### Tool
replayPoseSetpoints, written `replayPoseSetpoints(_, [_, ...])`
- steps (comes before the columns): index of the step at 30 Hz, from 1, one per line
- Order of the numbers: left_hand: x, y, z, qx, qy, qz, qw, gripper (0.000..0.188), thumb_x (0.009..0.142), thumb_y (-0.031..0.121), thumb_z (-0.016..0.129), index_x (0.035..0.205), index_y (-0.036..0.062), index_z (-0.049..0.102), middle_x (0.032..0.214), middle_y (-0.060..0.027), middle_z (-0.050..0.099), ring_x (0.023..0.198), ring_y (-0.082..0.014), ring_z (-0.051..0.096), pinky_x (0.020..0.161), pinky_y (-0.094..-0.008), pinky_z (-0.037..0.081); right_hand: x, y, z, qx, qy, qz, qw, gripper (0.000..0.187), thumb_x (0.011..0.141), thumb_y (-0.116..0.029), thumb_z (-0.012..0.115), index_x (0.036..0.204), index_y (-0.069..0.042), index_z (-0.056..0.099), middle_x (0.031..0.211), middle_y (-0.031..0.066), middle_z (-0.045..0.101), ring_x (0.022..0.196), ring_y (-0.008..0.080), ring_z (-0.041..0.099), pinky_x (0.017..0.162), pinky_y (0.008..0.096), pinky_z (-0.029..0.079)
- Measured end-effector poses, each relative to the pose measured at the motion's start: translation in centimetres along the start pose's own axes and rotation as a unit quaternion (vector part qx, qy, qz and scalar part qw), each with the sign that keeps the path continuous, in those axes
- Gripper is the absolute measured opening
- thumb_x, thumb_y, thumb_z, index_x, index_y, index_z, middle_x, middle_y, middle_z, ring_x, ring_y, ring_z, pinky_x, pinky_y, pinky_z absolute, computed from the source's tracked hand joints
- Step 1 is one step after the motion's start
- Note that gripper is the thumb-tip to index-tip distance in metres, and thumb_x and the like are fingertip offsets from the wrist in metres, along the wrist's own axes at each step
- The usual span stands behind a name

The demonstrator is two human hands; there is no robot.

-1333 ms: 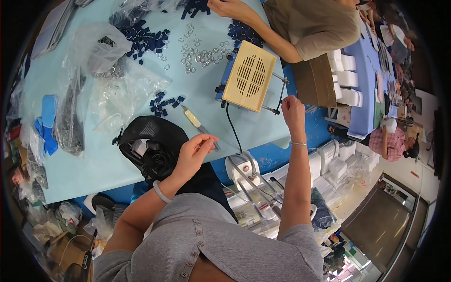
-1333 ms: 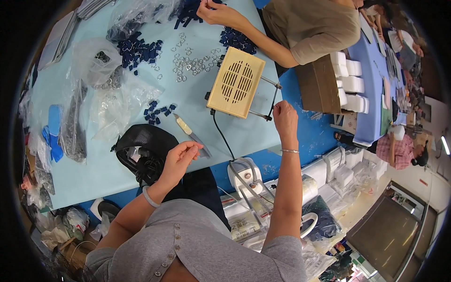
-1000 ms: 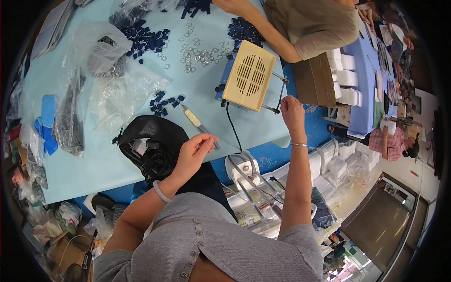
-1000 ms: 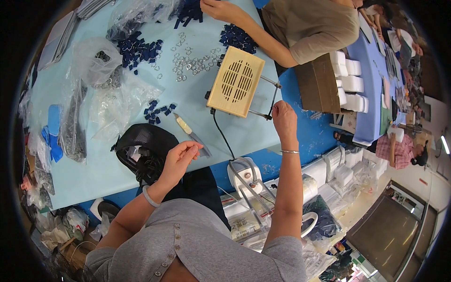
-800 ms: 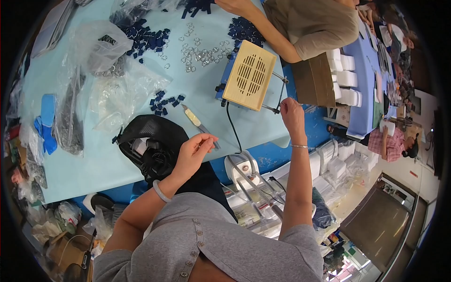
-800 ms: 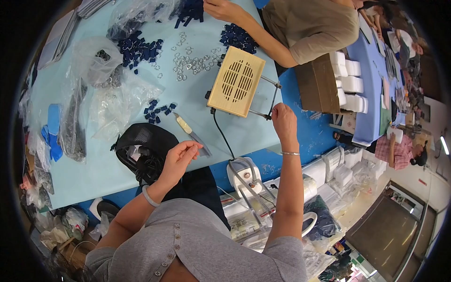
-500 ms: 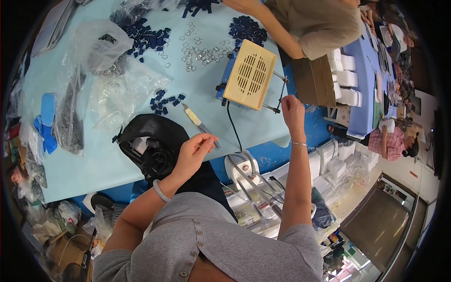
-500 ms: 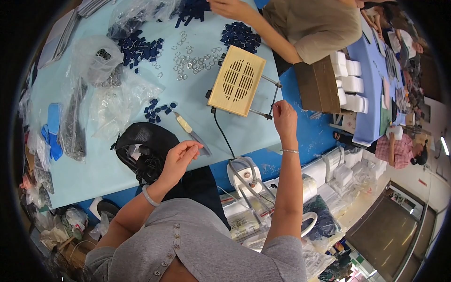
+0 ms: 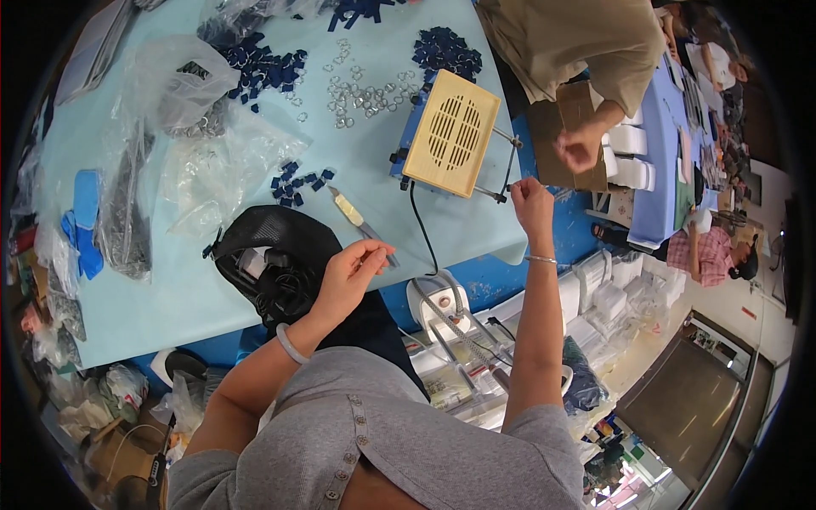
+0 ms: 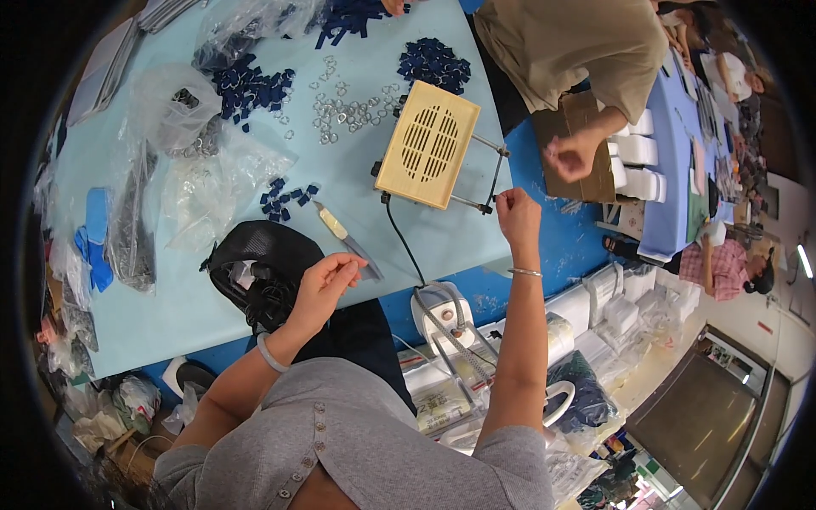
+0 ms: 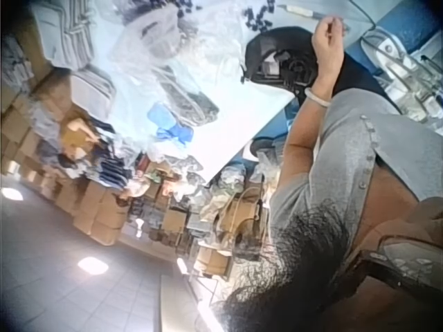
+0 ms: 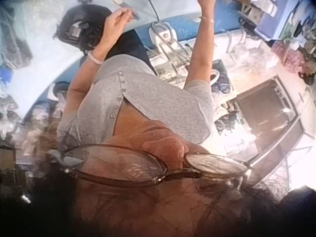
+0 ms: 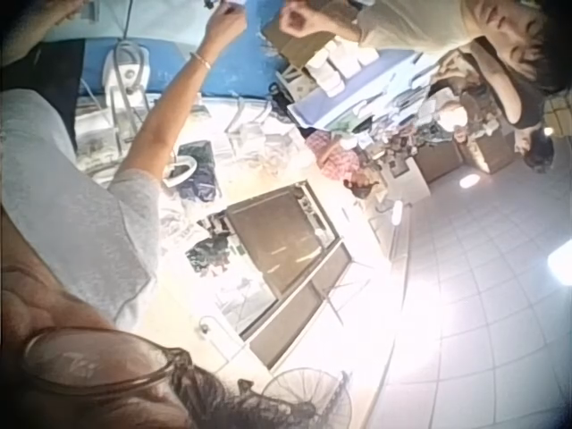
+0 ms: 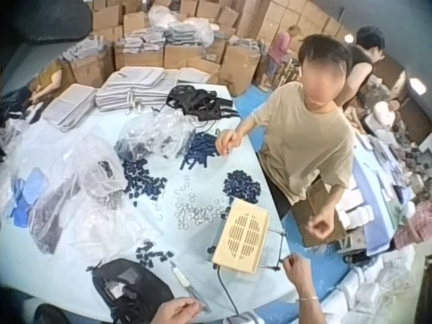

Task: Assembling small hardware components onto straps at a workshop table.

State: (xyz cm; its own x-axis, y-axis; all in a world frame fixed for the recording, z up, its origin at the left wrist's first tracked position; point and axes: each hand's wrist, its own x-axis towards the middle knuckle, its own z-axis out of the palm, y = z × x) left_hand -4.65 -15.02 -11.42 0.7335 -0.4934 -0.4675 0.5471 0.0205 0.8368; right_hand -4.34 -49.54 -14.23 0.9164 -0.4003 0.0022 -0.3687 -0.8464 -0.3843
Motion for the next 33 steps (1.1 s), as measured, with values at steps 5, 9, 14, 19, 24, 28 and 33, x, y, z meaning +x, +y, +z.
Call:
replayPoseSetpoints(5, [-0.1,0.2,-0.1,0.005,0.000,-0.002,1.000,0.019,0.091,0.017,0.051,0.101,0.0027,0.060,0.079,0.0011,0.056,0.071,-0.0052,0.049,0.061,-0.0176,0.037,0.2,-1.7,-0.4,-0.002,-0.013,-0.012,1.000,0.009,0.076,-0.010,0.062,0.075,-0.003,0.057,0.067,0.0130,0.060,0.063,0.0308,0.059,0.058,0.0380,0.047])
replayPoseSetpoints(9, [-0.1,0.3,-0.2,0.004,0.000,0.000,1.000,0.019,0.091,0.017,0.051,0.100,0.0030,0.060,0.079,0.0013,0.056,0.071,-0.0053,0.049,0.061,-0.0177,0.037,0.1,-2.0,-0.1,-0.028,0.026,-0.113,0.993,0.008,0.075,-0.007,0.060,0.075,-0.003,0.053,0.071,0.0132,0.059,0.068,0.0314,0.058,0.059,0.0398,0.047])
replayPoseSetpoints(14, [-0.1,0.5,-0.5,0.004,-0.001,0.003,1.000,0.019,0.091,0.017,0.051,0.100,0.0028,0.060,0.079,0.0011,0.056,0.071,-0.0055,0.050,0.061,-0.0178,0.038,-0.4,-3.1,-1.4,-0.087,-0.048,-0.167,0.981,0.004,0.076,-0.003,0.056,0.077,-0.002,0.053,0.075,0.0148,0.058,0.071,0.0335,0.057,0.061,0.0393,0.047])
replayPoseSetpoints(19, [0.0,0.6,-0.5,-0.011,0.007,0.011,1.000,0.019,0.091,0.015,0.051,0.102,0.0016,0.060,0.080,0.0007,0.056,0.072,-0.0054,0.050,0.063,-0.0189,0.040,-2.1,-5.9,-4.0,0.169,-0.076,-0.004,0.983,0.007,0.082,-0.007,0.057,0.081,-0.001,0.056,0.072,0.0077,0.060,0.064,0.0203,0.058,0.059,0.0282,0.046])
replayPoseSetpoints(24, [1.3,3.1,0.9,0.012,-0.027,0.086,0.996,0.017,0.087,0.006,0.055,0.102,0.0002,0.059,0.084,0.0005,0.057,0.077,-0.0054,0.052,0.067,-0.0191,0.042,-5.9,-10.9,-4.3,0.619,-0.137,0.168,0.755,0.010,0.087,-0.010,0.057,0.092,-0.002,0.056,0.077,0.0061,0.059,0.066,0.0101,0.055,0.061,0.0209,0.044])
replayPoseSetpoints(28, [1.5,6.0,2.1,0.042,-0.031,0.150,0.987,0.019,0.084,0.006,0.061,0.102,0.0015,0.059,0.087,-0.0007,0.058,0.080,-0.0057,0.053,0.066,-0.0177,0.042,-8.0,-14.8,-3.9,0.700,-0.150,0.123,0.687,0.011,0.087,-0.009,0.056,0.095,-0.002,0.053,0.080,0.0069,0.059,0.067,0.0111,0.055,0.061,0.0212,0.045])
replayPoseSetpoints(33, [0.9,7.9,2.2,0.059,-0.019,0.261,0.963,0.017,0.081,0.005,0.063,0.096,-0.0001,0.059,0.086,-0.0041,0.059,0.078,-0.0097,0.057,0.063,-0.0220,0.046,-9.5,-19.0,-3.7,0.716,-0.126,0.097,0.680,0.010,0.087,-0.007,0.056,0.095,-0.002,0.052,0.076,0.0061,0.059,0.066,0.0112,0.056,0.060,0.0221,0.045])
